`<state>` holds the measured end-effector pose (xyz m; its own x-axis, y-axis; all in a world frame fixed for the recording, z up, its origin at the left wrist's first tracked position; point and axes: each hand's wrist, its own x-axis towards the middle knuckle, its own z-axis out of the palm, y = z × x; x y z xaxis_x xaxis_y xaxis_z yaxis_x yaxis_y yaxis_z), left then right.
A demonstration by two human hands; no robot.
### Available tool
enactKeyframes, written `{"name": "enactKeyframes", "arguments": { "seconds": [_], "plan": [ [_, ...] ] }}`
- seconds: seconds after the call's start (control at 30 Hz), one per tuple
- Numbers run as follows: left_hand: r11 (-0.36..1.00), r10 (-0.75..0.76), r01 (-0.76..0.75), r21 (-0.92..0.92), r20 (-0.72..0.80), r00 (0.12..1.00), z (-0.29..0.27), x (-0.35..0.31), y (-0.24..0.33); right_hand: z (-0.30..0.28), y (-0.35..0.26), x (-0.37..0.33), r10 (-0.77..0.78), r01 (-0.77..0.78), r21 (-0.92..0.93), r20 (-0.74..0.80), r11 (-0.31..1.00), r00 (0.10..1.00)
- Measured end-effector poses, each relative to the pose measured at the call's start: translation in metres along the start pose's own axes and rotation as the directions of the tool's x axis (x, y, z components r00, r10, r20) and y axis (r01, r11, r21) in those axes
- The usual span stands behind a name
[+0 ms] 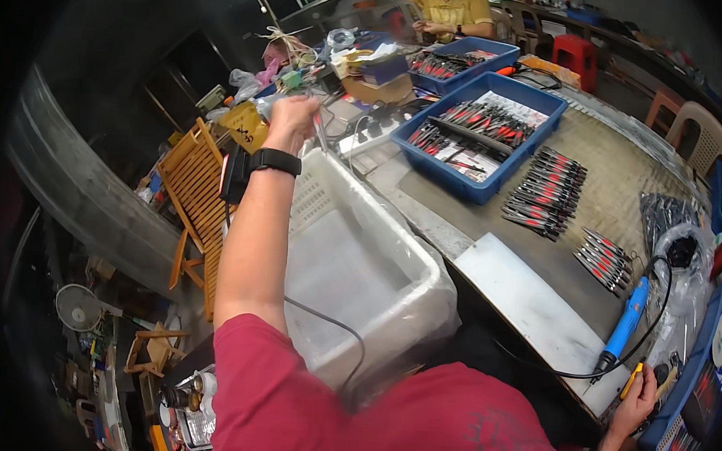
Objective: The person assembles pens by inserting small components into pen barrels using a blue handheld tool. They repeatedly pick up pen barrels from the table, insert parts, and place the assembled pens into a white basket. The process is repeated for multiple pens throughout the clip.
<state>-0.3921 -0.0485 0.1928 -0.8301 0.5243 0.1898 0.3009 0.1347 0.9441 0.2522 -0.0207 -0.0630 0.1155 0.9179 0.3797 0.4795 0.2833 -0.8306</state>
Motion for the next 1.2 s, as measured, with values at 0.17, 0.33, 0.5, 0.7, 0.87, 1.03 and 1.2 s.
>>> {"name": "enactKeyframes", "arguments": {
  "seconds": [0.17,0.33,0.5,0.7,0.87,1.03,1.2],
  "plan": [
    [0.988,-0.151,0.15,-0.022,-0.083,0.985,-0.051,0.027,-0.078,0.004,-0.003,0.002,0.074,-0.073,-0.037,0.029,0.997,0.997],
    [0.949,-0.284,0.298,0.1,-0.139,0.949,-0.082,0.03,-0.137,0.01,-0.001,0.007,0.085,-0.085,-0.009,0.074,0.996,0.994],
    [0.894,-0.391,0.405,0.191,-0.109,0.914,-0.092,0.024,-0.209,0.019,0.01,0.025,0.14,-0.134,-0.059,0.132,0.989,0.981],
    [0.763,-0.538,0.532,0.367,-0.094,0.838,-0.084,0.016,-0.302,0.039,-0.021,0.042,0.063,-0.033,-0.177,0.17,0.984,0.983],
    [0.708,-0.581,0.577,0.408,-0.13,0.804,-0.073,0.006,-0.353,0.049,-0.05,0.054,0.14,-0.052,-0.32,0.257,0.946,0.956],
    [0.668,-0.38,0.38,0.64,-0.145,0.914,-0.067,-0.002,-0.388,0.071,-0.045,0.064,0.047,0.009,-0.19,0.291,0.982,0.956],
    [0.656,-0.153,0.22,0.722,-0.158,0.976,-0.047,-0.004,-0.391,0.083,-0.078,0.067,-0.084,0.223,-0.402,0.335,0.888,0.938]
  ]
}}
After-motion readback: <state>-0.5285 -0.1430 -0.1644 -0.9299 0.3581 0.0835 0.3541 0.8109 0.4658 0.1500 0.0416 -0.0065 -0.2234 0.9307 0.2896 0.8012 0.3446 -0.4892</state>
